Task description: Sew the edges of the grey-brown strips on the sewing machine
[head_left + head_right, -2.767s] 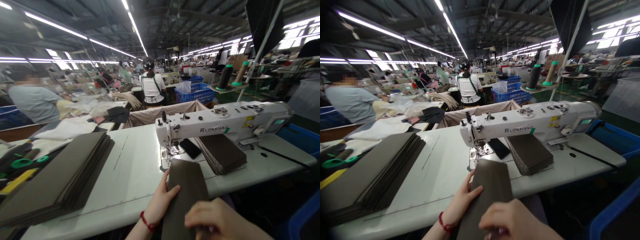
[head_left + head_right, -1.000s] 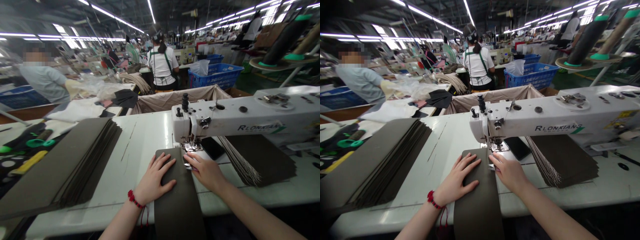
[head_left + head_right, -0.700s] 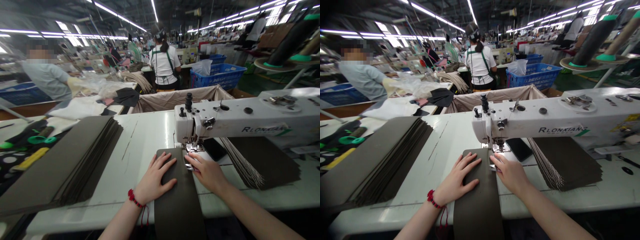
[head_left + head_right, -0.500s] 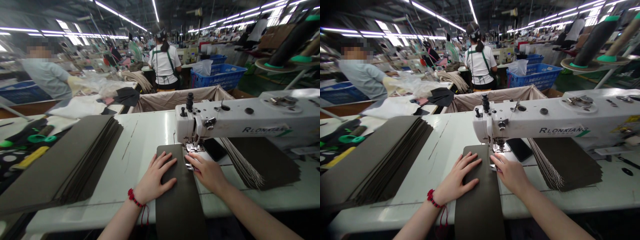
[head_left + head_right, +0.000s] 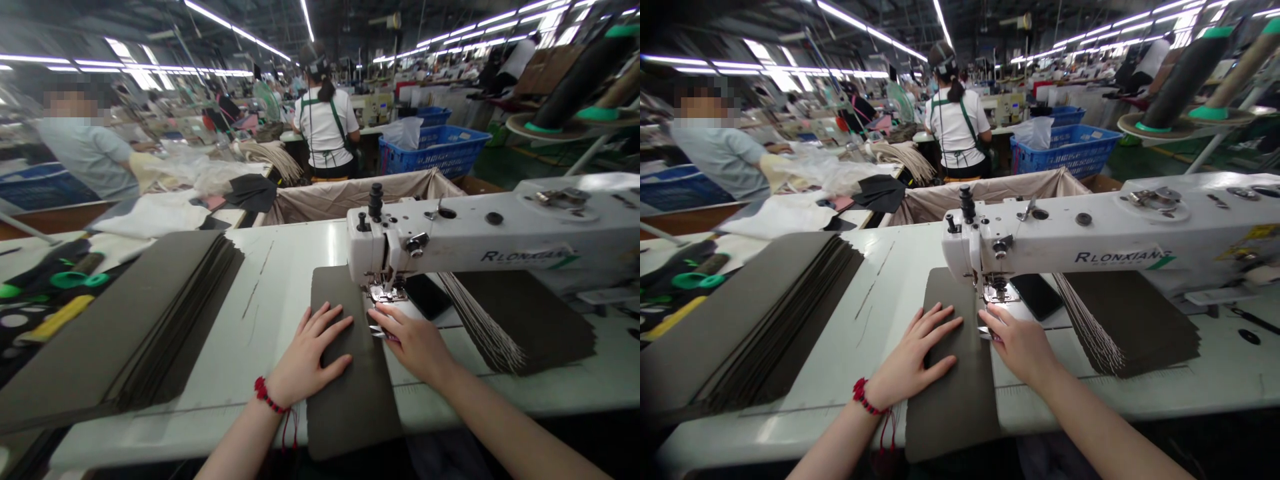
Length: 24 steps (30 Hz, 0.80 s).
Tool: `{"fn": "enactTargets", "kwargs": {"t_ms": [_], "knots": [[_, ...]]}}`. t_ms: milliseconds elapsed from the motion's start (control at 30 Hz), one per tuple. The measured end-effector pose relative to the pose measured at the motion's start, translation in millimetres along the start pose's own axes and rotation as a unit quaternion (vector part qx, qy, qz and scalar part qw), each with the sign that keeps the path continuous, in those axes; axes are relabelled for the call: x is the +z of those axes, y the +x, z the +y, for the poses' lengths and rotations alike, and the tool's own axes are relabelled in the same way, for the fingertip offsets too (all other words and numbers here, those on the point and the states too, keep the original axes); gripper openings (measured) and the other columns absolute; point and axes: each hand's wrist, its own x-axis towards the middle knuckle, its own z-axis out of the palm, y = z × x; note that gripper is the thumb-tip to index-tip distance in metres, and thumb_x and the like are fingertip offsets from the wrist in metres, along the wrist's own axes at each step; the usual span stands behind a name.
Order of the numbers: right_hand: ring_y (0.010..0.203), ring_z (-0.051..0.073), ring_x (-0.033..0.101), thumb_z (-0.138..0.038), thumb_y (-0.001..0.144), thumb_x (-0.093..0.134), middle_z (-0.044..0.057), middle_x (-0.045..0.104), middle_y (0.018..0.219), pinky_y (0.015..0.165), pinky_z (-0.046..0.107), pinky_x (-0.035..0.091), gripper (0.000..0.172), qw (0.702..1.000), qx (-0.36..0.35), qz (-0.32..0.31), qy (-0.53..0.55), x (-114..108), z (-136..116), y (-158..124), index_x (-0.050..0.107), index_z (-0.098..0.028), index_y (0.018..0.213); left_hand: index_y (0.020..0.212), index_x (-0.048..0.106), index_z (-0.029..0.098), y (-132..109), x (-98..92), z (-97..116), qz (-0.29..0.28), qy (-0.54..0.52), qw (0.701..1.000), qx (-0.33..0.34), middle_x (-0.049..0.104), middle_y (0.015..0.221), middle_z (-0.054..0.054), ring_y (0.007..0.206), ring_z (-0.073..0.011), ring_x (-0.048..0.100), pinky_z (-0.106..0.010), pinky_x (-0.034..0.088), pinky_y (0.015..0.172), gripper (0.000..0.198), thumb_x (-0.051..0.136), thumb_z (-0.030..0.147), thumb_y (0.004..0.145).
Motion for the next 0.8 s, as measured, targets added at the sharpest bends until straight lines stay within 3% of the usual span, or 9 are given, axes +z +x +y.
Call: {"fn": "enactTargets", "kwargs": {"t_ms": [800], "knots": [[0.116, 0.02, 0.057, -0.011, 0.084, 0.049, -0.001, 0.044, 0.146, 0.089, 0.035, 0.05, 0.062, 1.0, -0.001, 0.0, 0.0, 0.8, -0.2, -1.1, 0.042, -0.033, 0.141, 0.145, 0.036, 0.034, -0.5, 0.7, 1.0, 0.005, 0.0, 1.0, 0.002, 0.032, 0.153, -0.001, 0.143, -0.031, 0.02, -0.056, 0.014, 0.117, 0.06, 0.056, 0.04, 0.09]]}}
